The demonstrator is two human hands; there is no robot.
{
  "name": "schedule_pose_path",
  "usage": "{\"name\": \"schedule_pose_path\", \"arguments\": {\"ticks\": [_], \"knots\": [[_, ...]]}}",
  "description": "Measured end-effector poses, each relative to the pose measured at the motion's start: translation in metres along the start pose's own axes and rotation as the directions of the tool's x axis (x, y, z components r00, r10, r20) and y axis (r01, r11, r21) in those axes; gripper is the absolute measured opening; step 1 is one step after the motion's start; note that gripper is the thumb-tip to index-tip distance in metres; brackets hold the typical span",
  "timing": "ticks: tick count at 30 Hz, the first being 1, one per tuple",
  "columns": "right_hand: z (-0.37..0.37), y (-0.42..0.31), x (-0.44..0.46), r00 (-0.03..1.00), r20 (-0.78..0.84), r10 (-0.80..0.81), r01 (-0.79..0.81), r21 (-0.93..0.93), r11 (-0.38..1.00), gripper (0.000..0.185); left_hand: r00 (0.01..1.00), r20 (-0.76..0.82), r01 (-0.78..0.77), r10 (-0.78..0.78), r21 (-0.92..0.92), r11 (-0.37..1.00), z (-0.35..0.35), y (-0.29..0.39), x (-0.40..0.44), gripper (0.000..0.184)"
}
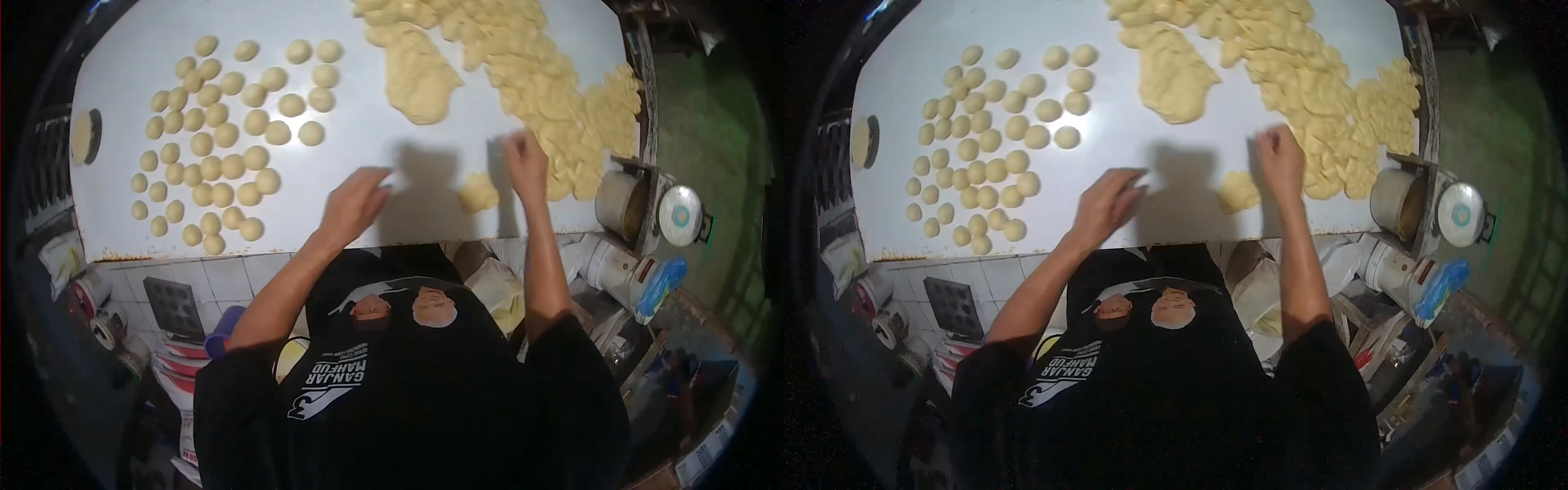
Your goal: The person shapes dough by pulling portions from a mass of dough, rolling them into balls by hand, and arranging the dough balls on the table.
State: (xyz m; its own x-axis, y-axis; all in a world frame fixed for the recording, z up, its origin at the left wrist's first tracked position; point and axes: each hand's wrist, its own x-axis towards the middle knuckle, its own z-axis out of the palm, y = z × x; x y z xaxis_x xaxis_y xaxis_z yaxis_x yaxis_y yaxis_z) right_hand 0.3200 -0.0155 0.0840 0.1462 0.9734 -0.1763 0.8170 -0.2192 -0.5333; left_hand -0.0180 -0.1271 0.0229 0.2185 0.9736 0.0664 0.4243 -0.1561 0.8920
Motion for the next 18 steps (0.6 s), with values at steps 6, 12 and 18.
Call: {"name": "schedule_pose_path", "arguments": {"ticks": [6, 12, 18], "knots": [[0.032, 0.145, -0.081, 0.875, 0.15, -0.46, 0.477, -0.103, 0.873, 0.064, 0.949, 0.239, -0.248, 0.206, 0.163, 0.955, 0.182, 0.05, 0.063, 0.061], [0.008, 0.155, -0.022, 0.687, 0.583, -0.433, 0.348, 0.26, 0.901, 0.047, 0.983, -0.058, 0.174, -0.172, 0.025, 0.984, 0.162, 0.017, 0.045, 0.018], [0.03, 0.122, -0.054, 0.825, 0.229, -0.516, 0.423, 0.355, 0.834, 0.037, 0.977, -0.119, 0.181, -0.177, 0.024, 0.983, 0.109, 0.062, 0.018, 0.027]]}}
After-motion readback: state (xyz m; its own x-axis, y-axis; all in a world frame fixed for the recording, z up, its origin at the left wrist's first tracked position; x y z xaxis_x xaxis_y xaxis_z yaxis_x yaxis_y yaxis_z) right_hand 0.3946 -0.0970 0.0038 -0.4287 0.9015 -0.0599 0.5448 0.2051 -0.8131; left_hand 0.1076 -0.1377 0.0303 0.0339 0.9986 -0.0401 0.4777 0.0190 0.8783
